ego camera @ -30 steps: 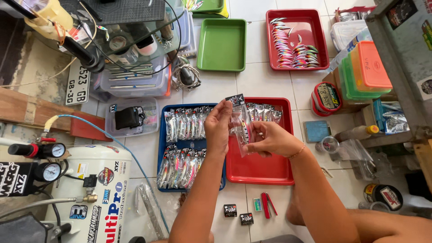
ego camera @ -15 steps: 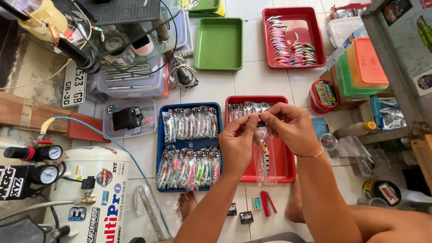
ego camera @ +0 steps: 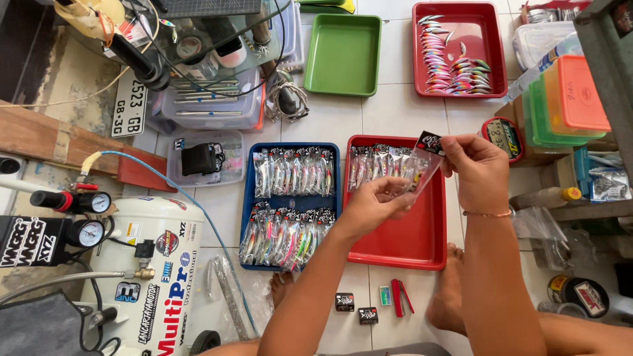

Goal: The person organizes fishing lures by taking them out of plastic bags, checking them, and placing them into a red tray while sitting on the floor.

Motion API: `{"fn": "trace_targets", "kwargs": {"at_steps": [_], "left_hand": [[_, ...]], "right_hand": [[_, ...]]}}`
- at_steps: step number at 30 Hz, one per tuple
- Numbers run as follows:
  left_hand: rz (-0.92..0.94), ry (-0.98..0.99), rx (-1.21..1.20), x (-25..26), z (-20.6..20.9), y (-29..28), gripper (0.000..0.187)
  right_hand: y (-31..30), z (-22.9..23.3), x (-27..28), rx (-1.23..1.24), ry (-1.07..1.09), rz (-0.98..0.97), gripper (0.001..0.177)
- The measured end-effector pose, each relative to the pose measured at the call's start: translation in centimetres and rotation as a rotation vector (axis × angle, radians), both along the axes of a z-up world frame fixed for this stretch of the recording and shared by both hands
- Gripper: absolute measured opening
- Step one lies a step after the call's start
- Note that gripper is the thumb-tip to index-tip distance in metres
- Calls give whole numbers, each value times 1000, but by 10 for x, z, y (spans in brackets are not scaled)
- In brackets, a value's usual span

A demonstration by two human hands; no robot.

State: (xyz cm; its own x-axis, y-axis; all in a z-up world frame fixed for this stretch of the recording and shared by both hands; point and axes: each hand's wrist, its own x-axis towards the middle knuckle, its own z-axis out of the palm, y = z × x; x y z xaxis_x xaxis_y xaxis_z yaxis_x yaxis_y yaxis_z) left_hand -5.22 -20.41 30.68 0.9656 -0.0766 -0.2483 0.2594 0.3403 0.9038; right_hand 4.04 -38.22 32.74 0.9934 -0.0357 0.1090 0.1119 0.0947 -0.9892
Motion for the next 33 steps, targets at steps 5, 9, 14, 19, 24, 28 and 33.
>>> {"fn": "trace_targets", "kwargs": {"at_steps": [5, 9, 14, 19, 24, 28, 33], "left_hand": [[9, 64, -167, 11, -40, 42, 53], [270, 184, 35, 29, -120, 114, 67], [620, 354, 96, 20, -228, 207, 55], [768, 506, 245, 14, -303, 270, 58], [730, 753, 859, 11, -360, 284, 58], [766, 700, 914, 10, -290, 231, 38], [887, 516, 817, 3, -269, 203, 25]], "right_hand": [[5, -28, 16, -60, 138, -12, 28], [-22, -160, 51, -229, 330, -155, 27], [-31, -295, 31, -304, 622, -235, 32], [-55, -405, 24, -774, 744, -292, 47], [-48, -404, 30, -998, 724, -170, 45], [-32, -357, 23, -633, 838, -210, 23], [-55, -386, 21, -153, 875, -259, 34]]}}
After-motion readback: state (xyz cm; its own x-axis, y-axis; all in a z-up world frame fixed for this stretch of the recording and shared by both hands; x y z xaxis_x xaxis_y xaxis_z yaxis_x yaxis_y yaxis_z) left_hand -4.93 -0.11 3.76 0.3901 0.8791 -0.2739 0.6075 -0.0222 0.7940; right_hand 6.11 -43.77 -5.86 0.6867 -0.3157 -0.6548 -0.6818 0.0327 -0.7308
